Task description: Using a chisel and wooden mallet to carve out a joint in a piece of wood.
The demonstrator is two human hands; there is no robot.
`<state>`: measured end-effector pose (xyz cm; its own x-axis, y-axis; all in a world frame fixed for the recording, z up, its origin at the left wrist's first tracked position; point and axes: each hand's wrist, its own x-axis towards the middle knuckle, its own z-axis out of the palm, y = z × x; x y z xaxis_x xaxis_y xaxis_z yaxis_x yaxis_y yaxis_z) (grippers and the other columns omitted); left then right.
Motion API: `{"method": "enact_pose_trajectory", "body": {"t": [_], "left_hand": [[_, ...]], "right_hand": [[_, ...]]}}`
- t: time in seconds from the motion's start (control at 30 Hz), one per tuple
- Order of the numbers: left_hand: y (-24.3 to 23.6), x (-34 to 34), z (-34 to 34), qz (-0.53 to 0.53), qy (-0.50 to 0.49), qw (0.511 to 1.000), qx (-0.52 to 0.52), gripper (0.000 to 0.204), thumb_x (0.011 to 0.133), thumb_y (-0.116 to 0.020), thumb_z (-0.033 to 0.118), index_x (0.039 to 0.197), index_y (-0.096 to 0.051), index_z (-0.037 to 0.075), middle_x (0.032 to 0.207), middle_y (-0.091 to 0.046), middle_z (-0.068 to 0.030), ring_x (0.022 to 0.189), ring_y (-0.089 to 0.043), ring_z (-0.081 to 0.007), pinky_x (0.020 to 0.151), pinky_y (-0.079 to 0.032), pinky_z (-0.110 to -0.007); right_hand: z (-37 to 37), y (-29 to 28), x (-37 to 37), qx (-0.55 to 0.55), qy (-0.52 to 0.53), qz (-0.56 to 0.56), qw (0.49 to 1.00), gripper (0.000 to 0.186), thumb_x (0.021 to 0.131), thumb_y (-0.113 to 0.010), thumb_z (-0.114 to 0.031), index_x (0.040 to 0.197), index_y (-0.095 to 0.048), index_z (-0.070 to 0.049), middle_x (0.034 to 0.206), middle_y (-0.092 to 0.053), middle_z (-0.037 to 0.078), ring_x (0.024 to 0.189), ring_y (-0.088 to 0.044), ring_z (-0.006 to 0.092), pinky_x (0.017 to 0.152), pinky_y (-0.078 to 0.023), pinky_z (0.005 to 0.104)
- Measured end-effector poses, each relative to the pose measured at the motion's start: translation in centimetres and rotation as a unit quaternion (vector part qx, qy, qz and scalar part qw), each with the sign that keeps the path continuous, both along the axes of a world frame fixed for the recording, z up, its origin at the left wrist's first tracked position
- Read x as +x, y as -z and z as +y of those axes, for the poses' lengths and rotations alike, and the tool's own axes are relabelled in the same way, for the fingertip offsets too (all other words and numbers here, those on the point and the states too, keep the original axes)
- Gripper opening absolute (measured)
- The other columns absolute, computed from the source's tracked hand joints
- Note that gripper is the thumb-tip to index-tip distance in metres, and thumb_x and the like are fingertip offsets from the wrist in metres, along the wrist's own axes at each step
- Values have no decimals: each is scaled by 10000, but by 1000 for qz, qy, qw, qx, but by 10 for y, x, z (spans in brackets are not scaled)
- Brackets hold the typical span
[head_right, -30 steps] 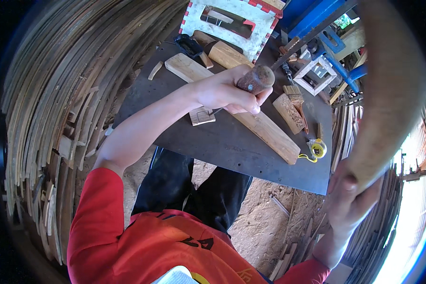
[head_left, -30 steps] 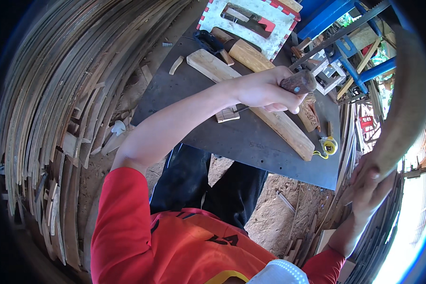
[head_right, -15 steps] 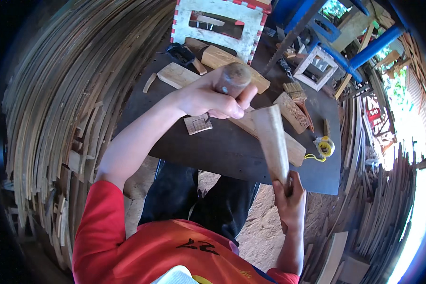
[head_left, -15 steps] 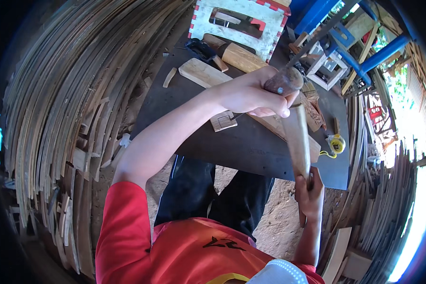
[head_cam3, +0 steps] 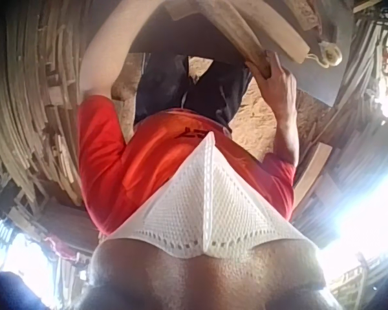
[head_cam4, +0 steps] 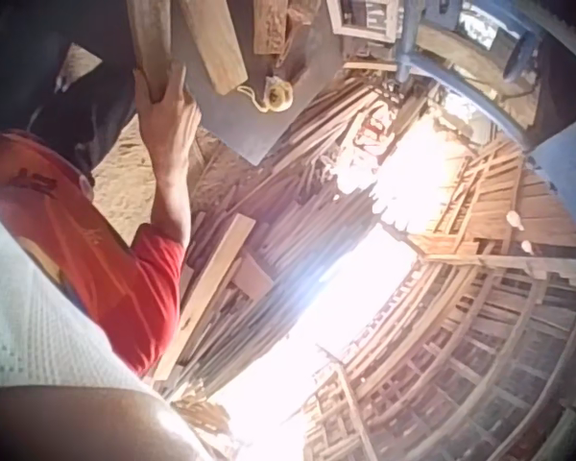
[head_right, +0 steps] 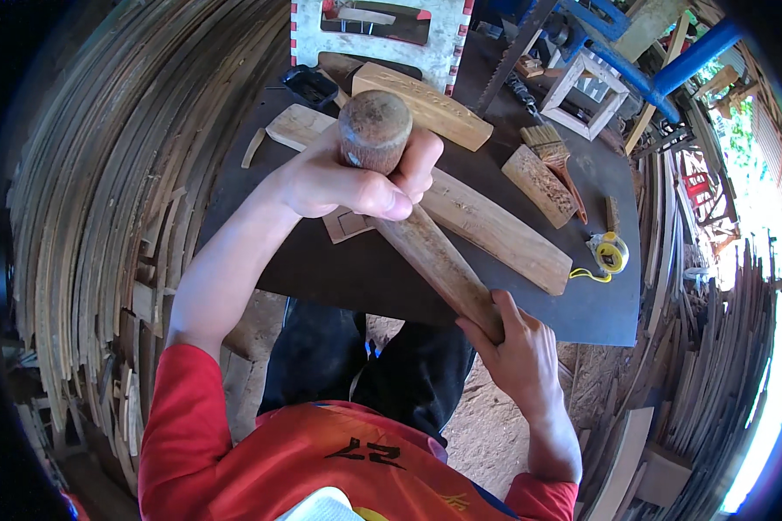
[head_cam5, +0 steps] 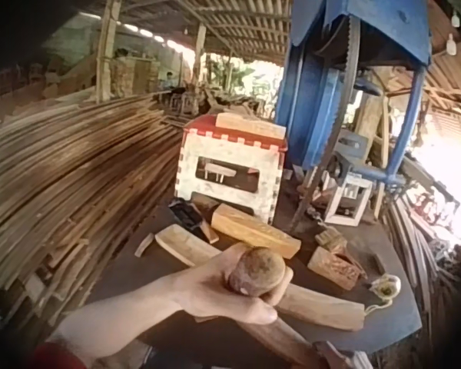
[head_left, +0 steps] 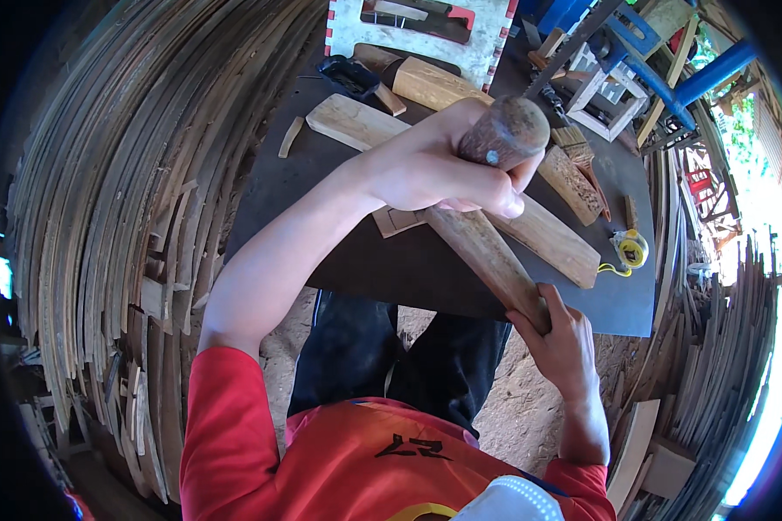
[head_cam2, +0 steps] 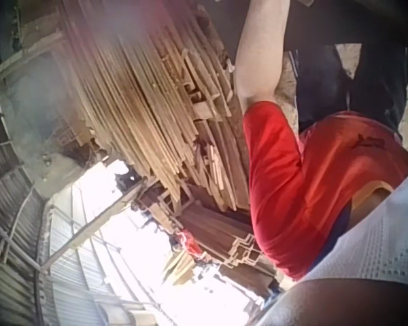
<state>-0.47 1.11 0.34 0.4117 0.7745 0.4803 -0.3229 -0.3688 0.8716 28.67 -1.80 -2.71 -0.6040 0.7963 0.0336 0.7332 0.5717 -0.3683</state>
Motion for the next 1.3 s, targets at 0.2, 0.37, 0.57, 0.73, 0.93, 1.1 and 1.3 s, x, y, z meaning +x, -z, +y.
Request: {"method": "enact_pose_trajectory", "body": {"t": [0.2, 0.37, 0.57, 0.73, 0.93, 1.1, 1.3], "left_hand": [[0, 0, 4, -4, -1, 1000, 9, 164, 781, -655, 101, 697, -518, 65, 511, -417, 49, 412, -354, -21, 404, -243, -213], [2, 1, 3, -24, 6, 1000, -2, 168, 784, -651, 103, 691, -518, 62, 495, -398, 50, 409, -349, -22, 400, -236, -214], [-3, -11, 5, -84, 49, 995, -36, 193, 816, -586, 94, 661, -476, 68, 464, -360, 50, 370, -305, -33, 377, -222, -224], [1, -35, 11, -93, 58, 993, -48, 218, 852, -501, 187, 697, -375, 99, 471, -287, 64, 382, -226, -50, 400, -206, -231], [17, -73, 25, -257, -129, 951, -114, 249, 887, -458, 225, 658, -395, 147, 480, -258, 83, 406, -221, -47, 396, -215, -225], [18, -96, 9, -389, -203, 893, -100, 275, 879, -510, 208, 636, -398, 146, 478, -287, 78, 407, -238, -52, 410, -222, -212], [5, -76, -23, -271, -123, 954, -38, 248, 907, -455, 237, 686, -395, 141, 468, -308, 68, 386, -240, -58, 402, -229, -219]], "right_hand": [[1, 3, 0, 25, -7, -13, 1000, 449, 821, -757, -343, 1047, -564, -6, 765, -668, 210, 691, -667, 402, 584, -527, 437], [1, 5, 1, 14, 2, -16, 1000, 463, 813, -764, -352, 1054, -566, -9, 753, -666, 210, 686, -670, 398, 584, -532, 435], [1, 6, 1, 8, 0, -18, 1000, 466, 818, -761, -349, 1061, -563, -4, 748, -667, 217, 689, -673, 401, 585, -537, 431], [2, 6, 2, 4, -4, -12, 1000, 464, 821, -758, -346, 1058, -557, -2, 758, -667, 225, 689, -673, 403, 581, -536, 432], [3, 4, 1, 8, -9, -27, 1000, 467, 830, -747, -353, 1069, -550, -3, 760, -667, 227, 687, -670, 405, 572, -530, 436], [3, 5, 3, 3, -6, -23, 1000, 453, 838, -739, -344, 1065, -539, -7, 753, -662, 227, 688, -666, 408, 576, -524, 443], [7, 5, 3, -30, -20, 11, 999, 435, 855, -727, -319, 1064, -520, 1, 742, -642, 240, 714, -655, 426, 592, -504, 452]]}}
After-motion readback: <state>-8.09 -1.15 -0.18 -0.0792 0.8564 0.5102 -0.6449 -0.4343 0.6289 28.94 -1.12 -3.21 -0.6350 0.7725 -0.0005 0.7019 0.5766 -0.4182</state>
